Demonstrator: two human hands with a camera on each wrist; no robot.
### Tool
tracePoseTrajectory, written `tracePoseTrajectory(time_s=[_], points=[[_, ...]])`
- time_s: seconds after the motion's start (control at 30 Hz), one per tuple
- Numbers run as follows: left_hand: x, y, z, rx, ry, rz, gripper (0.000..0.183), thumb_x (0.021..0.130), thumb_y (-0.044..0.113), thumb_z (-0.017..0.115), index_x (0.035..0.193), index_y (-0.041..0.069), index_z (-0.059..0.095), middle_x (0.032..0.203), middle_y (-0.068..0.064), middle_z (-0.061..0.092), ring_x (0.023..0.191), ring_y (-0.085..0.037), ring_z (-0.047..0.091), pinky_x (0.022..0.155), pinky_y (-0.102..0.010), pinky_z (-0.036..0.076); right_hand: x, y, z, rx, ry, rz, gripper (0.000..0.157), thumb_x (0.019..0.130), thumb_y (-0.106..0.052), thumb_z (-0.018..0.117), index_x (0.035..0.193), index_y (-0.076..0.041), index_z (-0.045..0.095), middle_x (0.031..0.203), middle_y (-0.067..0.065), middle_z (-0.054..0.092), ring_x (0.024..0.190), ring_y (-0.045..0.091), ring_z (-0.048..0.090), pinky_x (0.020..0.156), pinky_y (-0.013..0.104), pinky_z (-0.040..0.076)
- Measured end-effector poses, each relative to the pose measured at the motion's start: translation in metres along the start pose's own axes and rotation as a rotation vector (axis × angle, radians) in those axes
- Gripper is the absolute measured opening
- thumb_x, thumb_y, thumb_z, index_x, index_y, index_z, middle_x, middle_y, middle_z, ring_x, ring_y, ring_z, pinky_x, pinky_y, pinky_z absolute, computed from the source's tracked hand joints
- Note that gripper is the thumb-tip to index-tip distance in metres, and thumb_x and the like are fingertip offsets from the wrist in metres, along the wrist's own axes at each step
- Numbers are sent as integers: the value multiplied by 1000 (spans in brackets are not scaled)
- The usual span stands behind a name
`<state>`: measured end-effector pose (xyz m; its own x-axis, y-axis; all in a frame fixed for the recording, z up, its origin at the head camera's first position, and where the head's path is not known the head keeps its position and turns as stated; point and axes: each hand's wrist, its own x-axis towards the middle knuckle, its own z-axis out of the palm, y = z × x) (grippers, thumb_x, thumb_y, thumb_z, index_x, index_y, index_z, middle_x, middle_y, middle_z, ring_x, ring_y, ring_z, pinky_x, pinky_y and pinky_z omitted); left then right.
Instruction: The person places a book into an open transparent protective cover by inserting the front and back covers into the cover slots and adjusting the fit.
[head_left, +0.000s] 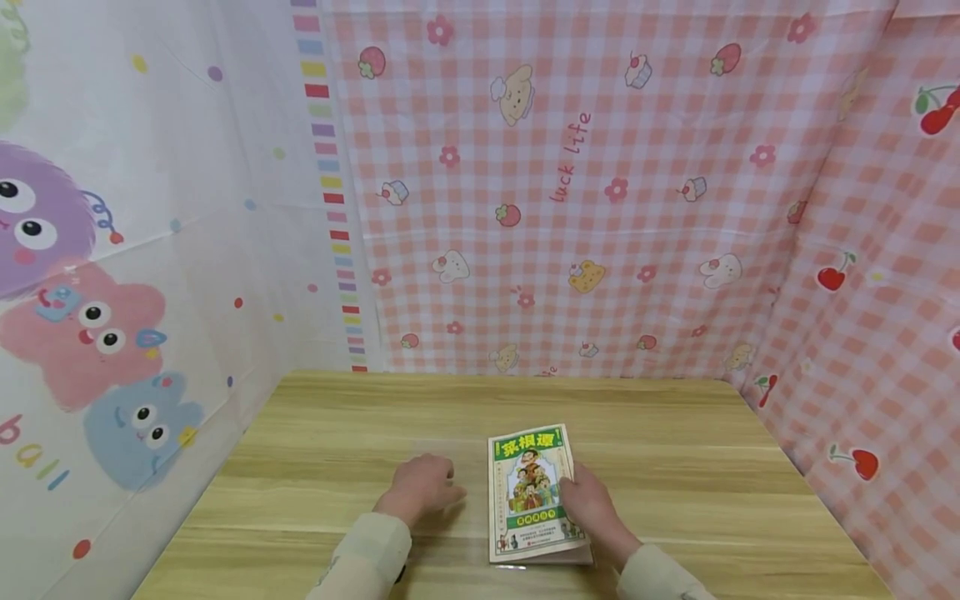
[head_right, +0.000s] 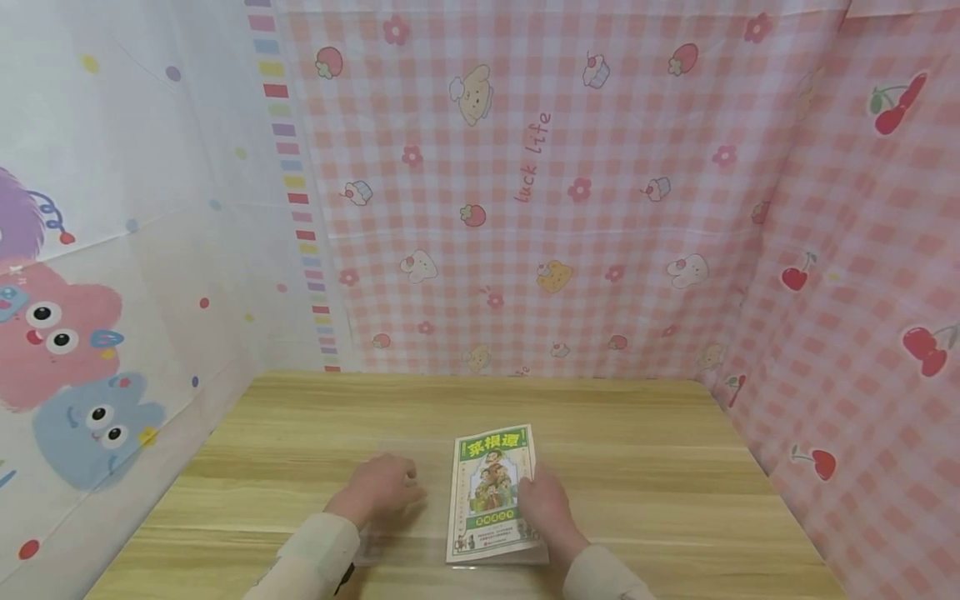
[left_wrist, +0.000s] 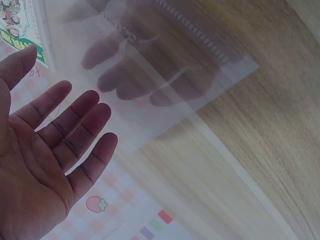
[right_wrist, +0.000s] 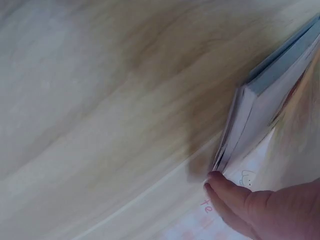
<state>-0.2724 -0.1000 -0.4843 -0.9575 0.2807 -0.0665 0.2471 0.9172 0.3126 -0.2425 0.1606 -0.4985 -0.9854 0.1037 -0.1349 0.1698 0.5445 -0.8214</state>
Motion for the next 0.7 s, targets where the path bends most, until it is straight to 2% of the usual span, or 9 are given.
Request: tracePoseTrajectory(time_s=[0.1,0.17,0.23,0.3,0.37,0.47,0.57,0.7], points=[[1,-1,0,-1,-2,-6,31,87,36,72,94,6,70,86,-7,66,78,-25,61,72,-46,52,-1,-2,-2,-52,17,-20,48,100,-14,42,142,9,44,105,16,65,95,31,60,94,57,44],[1,-1,1,-1,-4,-11,32,87,37,72,95,6,70,88,-9,67,80,-26,62,74,-47,52,-2,-2,-5,-70,33,-26,48,101,-16,43,141,10,45,115,23,64,108,39,59,100,60,41],[1,-1,1,-5,-8,-16,33,86,37,72,96,5,70,89,-9,67,81,-27,62,75,-48,52,-1,-3,-7,-58,51,-18,47,102,-19,44,139,11,48,125,28,60,119,46,53,102,61,38],[1,-1,2,-6,-10,-21,34,86,37,72,98,5,70,91,-11,68,84,-29,63,77,-48,52,1,-3,-10,-25,70,-14,46,102,-20,46,134,13,51,128,31,58,123,48,51,102,60,40],[1,-1,1,-7,-9,-22,34,86,37,73,99,5,70,93,-11,68,86,-30,64,78,-49,52,2,-4,-14,37,86,12,44,102,-21,47,130,12,55,122,29,61,115,43,57,96,55,46],[0,-1,1,-7,-6,-24,35,86,36,73,100,4,70,96,-13,69,89,-32,65,80,-50,52,5,-6,-17,150,89,49,43,102,-22,50,125,12,59,106,21,67,92,30,64,78,43,54],[0,-2,0,-6,-1,-20,35,86,36,73,100,4,70,96,-13,69,89,-32,65,79,-50,52,6,-8,-19,237,80,89,43,101,-23,52,124,12,61,94,14,68,76,19,62,63,33,52],[0,-1,1,-11,4,-15,33,87,36,73,98,5,70,93,-12,69,87,-32,64,78,-50,52,9,-6,-18,237,89,90,38,99,-21,54,117,11,64,87,11,68,71,17,61,58,29,50]])
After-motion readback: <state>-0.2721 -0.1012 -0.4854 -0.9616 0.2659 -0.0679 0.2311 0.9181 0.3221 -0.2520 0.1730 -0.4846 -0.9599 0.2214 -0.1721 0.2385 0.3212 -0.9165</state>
